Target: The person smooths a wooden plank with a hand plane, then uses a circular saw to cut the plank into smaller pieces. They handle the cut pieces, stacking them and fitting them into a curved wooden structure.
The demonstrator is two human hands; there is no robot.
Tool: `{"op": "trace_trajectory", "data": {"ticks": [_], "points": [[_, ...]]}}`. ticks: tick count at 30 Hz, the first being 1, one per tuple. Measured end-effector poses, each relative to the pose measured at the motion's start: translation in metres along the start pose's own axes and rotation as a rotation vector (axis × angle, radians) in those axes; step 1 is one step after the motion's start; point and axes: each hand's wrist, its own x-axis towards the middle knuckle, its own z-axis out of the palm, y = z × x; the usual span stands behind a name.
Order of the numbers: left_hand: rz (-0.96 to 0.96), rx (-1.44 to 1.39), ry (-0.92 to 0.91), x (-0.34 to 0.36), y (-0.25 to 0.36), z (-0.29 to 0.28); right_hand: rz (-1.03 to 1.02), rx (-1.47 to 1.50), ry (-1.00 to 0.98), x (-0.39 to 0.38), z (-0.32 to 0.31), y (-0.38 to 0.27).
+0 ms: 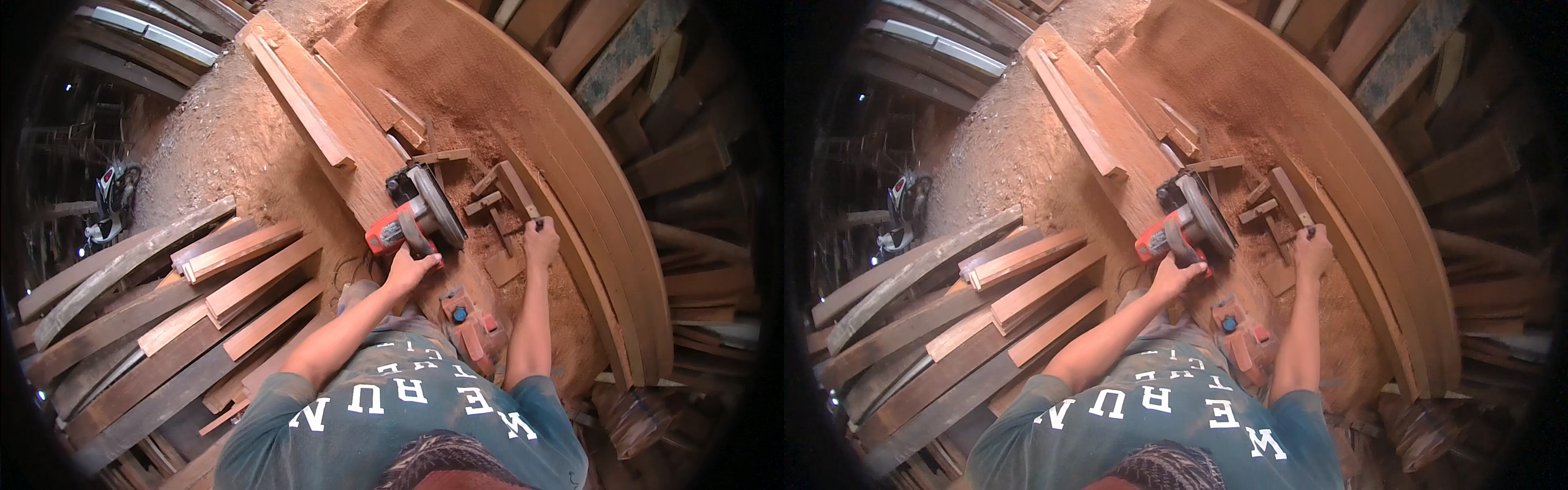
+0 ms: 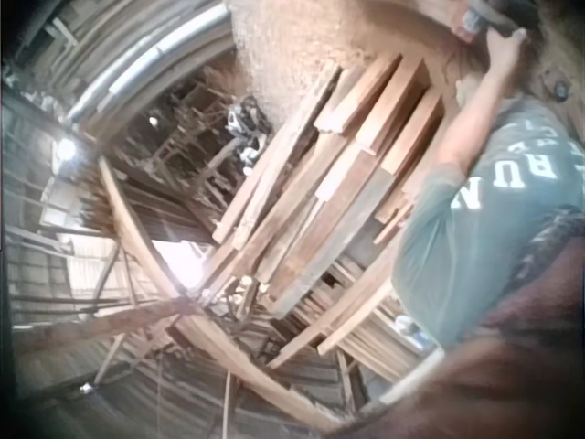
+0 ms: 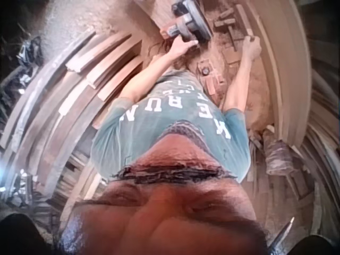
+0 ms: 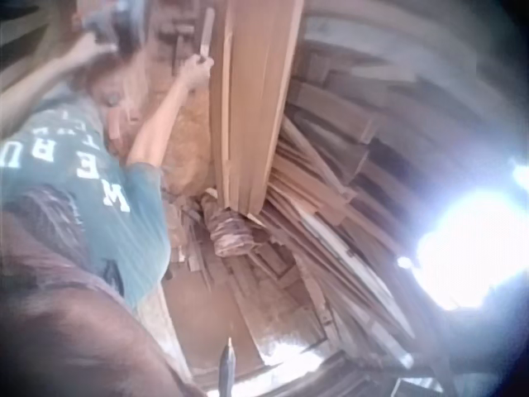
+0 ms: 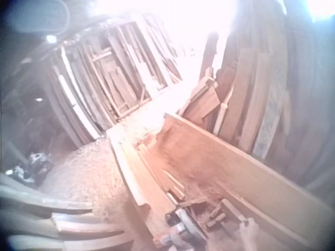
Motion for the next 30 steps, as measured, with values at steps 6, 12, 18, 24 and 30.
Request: {"op": "trace_trajectory", "data": {"ticks": [6, 12, 18, 24, 30], "points": [[0.546, 0.377, 0.211, -0.042, 0.037, -0.058, -0.463, 0.004, 0.311, -0.019, -0.129, -0.068], [0.923, 0.314, 0.148, -0.08, 0.16, -0.111, -0.939, 0.002, 0.307, -0.079, -0.203, -0.188], [0.562, 0.311, -0.16, -0.083, 0.143, -0.147, -1.254, 0.108, 0.07, -0.173, -0.172, -0.303], [0.473, 0.051, -0.062, -0.071, 0.04, -0.197, -1.521, 0.18, -0.219, -0.263, -0.097, -0.381], [0.735, -0.287, 0.408, -0.09, 0.005, -0.281, -1.743, 0.259, -0.427, -0.322, -0.053, -0.444]]}}
